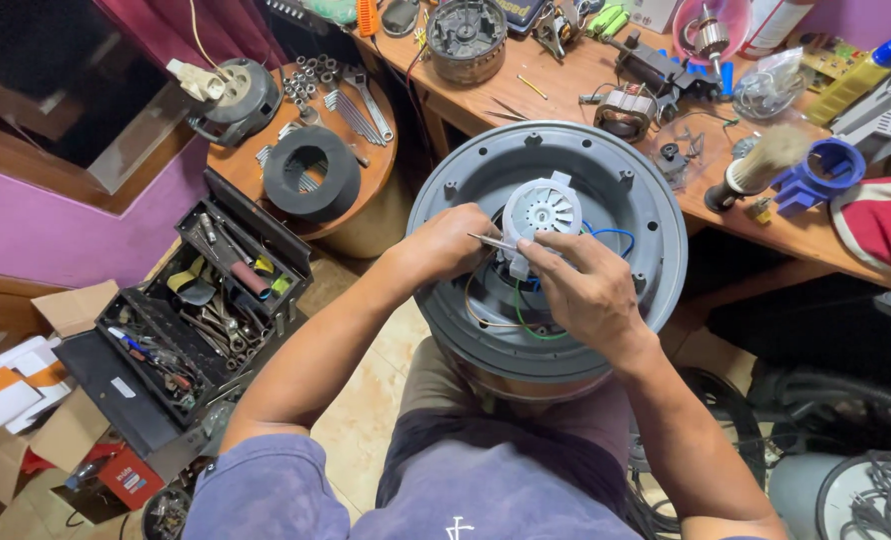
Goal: Disassembling and repairing the motor housing of a vacuum cleaner.
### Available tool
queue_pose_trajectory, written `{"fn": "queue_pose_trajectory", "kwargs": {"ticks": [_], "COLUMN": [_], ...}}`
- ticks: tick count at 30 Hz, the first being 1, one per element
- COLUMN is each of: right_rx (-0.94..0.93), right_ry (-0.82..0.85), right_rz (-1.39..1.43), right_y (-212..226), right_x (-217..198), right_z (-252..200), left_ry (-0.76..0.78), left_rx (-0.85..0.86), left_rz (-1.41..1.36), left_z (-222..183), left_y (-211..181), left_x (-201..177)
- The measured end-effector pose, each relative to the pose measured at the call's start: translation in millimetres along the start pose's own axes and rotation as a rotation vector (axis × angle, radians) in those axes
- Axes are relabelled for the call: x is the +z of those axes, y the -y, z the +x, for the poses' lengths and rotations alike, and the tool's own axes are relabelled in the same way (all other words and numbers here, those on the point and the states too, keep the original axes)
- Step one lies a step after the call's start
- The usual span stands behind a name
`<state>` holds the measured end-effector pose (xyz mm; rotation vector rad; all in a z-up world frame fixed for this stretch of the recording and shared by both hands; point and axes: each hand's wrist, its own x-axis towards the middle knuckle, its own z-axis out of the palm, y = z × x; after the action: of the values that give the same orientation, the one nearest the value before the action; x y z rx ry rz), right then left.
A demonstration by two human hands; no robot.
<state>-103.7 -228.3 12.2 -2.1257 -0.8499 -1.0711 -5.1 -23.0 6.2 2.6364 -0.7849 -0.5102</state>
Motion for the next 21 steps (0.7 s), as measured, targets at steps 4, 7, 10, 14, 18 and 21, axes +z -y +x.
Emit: {"fn": "queue_pose_trajectory", "kwargs": {"ticks": [4,7,10,14,18,21], "right_rx": [0.000,-0.004,0.003,-0.004,-0.007,0.001], "right_ry": [-0.013,-0.014,-0.008,-0.015,-0.015,-0.015], "right_rz": [0.007,-0.002,-0.008,-0.010,-0.014,-0.012], "right_y": [2,0,0,0,-2,-1], "right_x": [-2,-1,-2,-2,-2,-2], "right_z": [1,-2,-2,-5,-4,-7], "left_ry": [0.002,-0.010,0.000,-0.005,-0.013,-0.013], "left_rx": [0.021,-0.006,-0.004,-0.025,-0.017,-0.007], "left_rz": [-0.036,-0.046,-0.007,-0.033,0.008,-0.002], "left_z": [-5,-5,-3,-4,-9,-16], "left_y": [8,10,12,11,9,1], "left_x": [-3,5,7,8,-1,-2]}}
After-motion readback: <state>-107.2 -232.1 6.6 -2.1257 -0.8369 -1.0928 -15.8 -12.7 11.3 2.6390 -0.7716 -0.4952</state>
